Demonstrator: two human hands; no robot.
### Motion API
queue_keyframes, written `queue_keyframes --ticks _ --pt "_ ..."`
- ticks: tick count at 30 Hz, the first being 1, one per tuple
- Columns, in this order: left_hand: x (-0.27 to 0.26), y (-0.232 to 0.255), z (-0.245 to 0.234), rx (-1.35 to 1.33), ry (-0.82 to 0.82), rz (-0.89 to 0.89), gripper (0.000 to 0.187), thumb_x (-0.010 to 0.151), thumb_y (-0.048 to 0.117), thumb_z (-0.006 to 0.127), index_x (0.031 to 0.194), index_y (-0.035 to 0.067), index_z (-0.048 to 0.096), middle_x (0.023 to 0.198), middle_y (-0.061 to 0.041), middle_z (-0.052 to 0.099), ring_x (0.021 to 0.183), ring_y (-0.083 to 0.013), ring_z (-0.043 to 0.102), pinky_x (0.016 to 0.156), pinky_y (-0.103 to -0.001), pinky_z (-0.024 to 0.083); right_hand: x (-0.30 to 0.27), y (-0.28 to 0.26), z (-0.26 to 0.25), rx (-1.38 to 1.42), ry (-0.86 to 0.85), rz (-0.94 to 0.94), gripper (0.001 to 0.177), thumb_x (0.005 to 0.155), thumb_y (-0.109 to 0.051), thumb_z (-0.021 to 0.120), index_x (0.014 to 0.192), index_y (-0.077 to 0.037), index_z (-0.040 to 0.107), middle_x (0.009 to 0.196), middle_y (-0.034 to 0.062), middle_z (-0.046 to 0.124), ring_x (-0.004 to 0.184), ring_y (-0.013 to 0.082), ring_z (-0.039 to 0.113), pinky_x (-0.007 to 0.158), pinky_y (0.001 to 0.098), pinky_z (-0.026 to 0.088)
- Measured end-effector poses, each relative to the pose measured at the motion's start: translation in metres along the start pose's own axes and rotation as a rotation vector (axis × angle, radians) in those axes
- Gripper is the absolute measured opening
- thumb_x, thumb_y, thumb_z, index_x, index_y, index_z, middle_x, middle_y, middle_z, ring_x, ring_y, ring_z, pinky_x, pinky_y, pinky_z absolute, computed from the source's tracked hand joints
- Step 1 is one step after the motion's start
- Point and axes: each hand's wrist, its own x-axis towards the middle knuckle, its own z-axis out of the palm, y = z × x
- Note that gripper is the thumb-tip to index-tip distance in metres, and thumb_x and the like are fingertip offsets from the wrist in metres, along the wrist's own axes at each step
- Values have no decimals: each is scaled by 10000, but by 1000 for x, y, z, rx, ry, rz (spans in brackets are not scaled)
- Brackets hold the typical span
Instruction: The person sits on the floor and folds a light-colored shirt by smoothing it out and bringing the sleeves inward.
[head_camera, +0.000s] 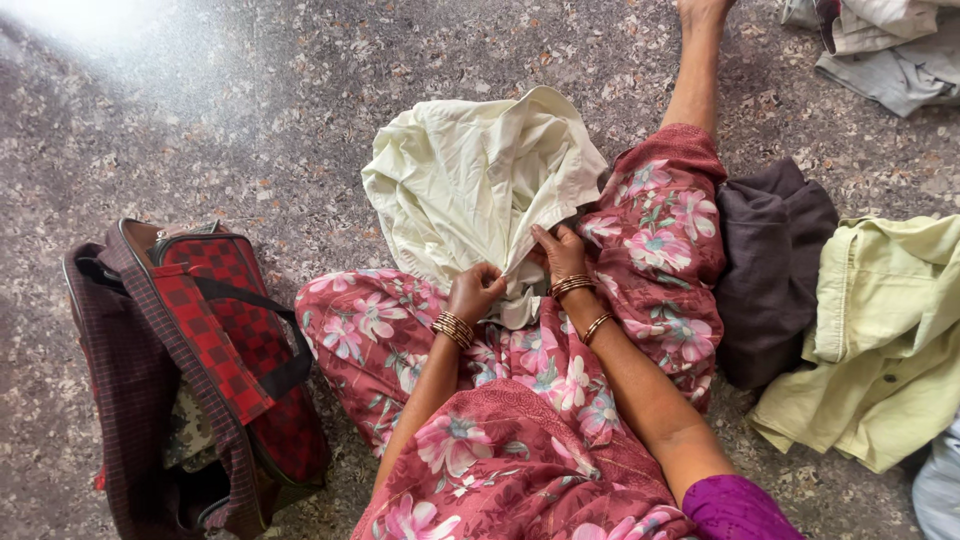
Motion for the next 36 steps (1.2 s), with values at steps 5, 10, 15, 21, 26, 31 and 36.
queue_keyframes --ticks 5,10,15,21,26,31,36 --pt "-2 58 -12 555 174 14 353 889 416 779 951 71 738 848 -74 761 678 -199 696 585 -359 527 23 11 -19 -276 -52 -206 124 980 -138 757 998 -22 716 879 28 723 696 98 647 631 282 562" --pt "71 70 -7 27 438 157 360 963 447 658 1026 95 699 891 -46 768 775 -168 789 670 -357 617 32 14 -26 -323 -114 -268 125 956 -151 725 999 -35 710 885 0 736 715 72 671 646 269 598" --pt "129 60 22 506 445 30 340 838 343 806 977 37 750 883 -127 775 838 -298 731 757 -423 562 20 -1 -20 -301 -17 -265 120 933 -128 742 1003 -42 696 856 28 731 673 101 668 596 287 583" --pt "124 32 36 -142 474 106 346 890 176 743 1212 55 702 872 -64 744 701 -132 691 632 -312 581 14 -11 -16 -248 45 -267 222 931 -105 726 1134 -48 655 954 55 735 768 116 693 643 294 601" --pt "117 18 43 -218 406 164 344 906 99 739 1243 32 721 827 -10 693 705 -57 593 652 -242 521 -1 -26 -5 27 13 -207 295 857 -73 661 1144 -105 599 988 40 749 804 171 752 716 349 644" --pt "117 25 45 -277 313 134 337 910 98 714 1238 25 731 822 19 667 701 -44 560 657 -226 496 -11 -38 0 13 29 -130 220 930 -206 755 1088 -88 657 931 16 719 767 150 703 691 326 609" --pt "103 35 37 -163 385 165 208 908 123 732 1087 18 733 890 -27 761 728 -60 656 707 -249 561 -5 -33 0 1 -49 -91 232 949 -292 773 1010 -87 681 884 10 720 752 144 695 699 305 597"
